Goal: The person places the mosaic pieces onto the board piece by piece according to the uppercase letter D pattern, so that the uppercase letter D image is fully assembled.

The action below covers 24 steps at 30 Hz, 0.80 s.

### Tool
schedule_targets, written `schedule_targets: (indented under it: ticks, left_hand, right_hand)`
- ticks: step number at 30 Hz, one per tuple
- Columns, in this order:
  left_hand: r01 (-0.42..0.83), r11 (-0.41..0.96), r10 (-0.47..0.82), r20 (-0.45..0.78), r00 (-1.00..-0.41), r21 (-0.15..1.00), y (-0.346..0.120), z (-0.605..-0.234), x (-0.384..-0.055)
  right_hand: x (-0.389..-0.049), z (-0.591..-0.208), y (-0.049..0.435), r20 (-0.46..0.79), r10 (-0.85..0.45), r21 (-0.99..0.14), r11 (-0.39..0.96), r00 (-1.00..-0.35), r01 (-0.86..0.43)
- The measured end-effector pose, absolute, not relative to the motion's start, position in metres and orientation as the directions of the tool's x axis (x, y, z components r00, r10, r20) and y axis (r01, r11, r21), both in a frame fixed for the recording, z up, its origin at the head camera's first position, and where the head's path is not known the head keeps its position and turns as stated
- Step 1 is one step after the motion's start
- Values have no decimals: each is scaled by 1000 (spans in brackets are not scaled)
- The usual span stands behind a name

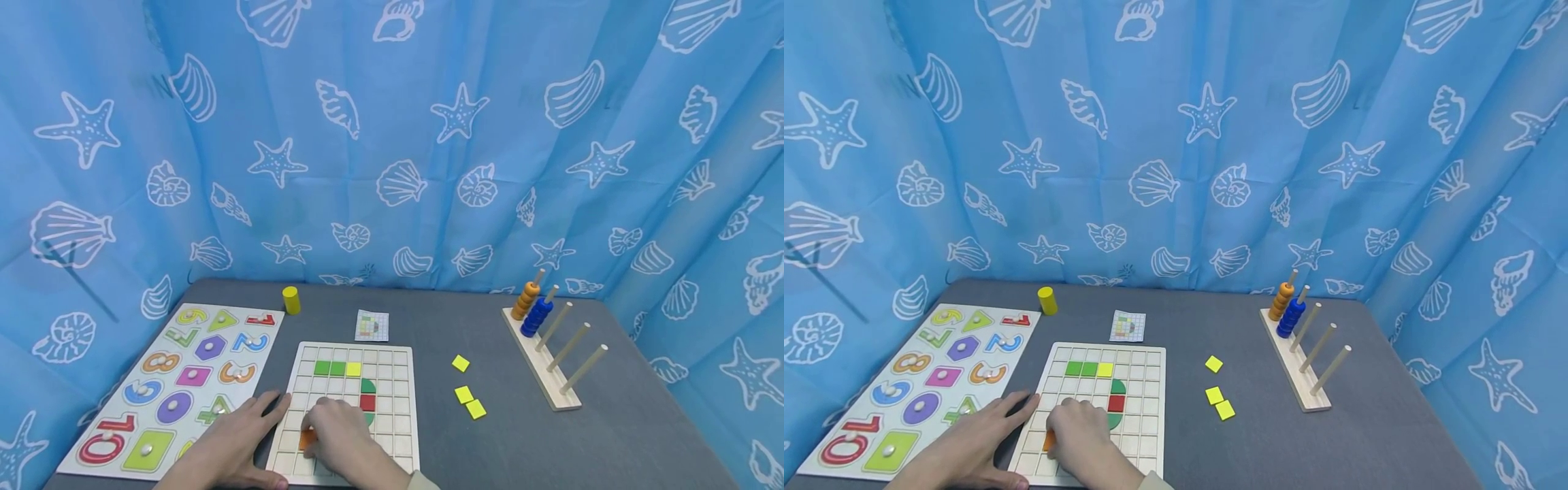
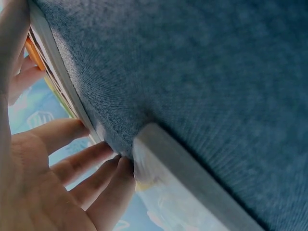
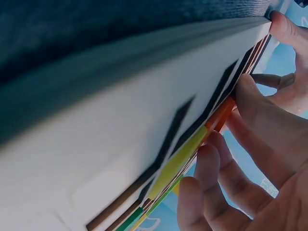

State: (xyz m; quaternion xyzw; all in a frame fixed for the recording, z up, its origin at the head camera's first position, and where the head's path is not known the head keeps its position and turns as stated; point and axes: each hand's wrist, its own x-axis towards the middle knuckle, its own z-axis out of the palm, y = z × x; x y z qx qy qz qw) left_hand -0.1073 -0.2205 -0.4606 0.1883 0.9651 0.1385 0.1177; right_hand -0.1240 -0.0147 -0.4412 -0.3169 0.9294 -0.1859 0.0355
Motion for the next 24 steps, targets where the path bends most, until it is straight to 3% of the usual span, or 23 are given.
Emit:
schedule_targets:
  ticks: [8,24]
  left_hand:
    - [366,890,411,-129,-902,272,-217,-460,-108]
    - [318,902,378,-177,-909,292,-215,-458,-108]
  right_hand:
    - [-124,-442,-15,23,-610,-353,736,-792,-577]
    - [-124,-440,-12,22,-647,-314,719,-762,-619]
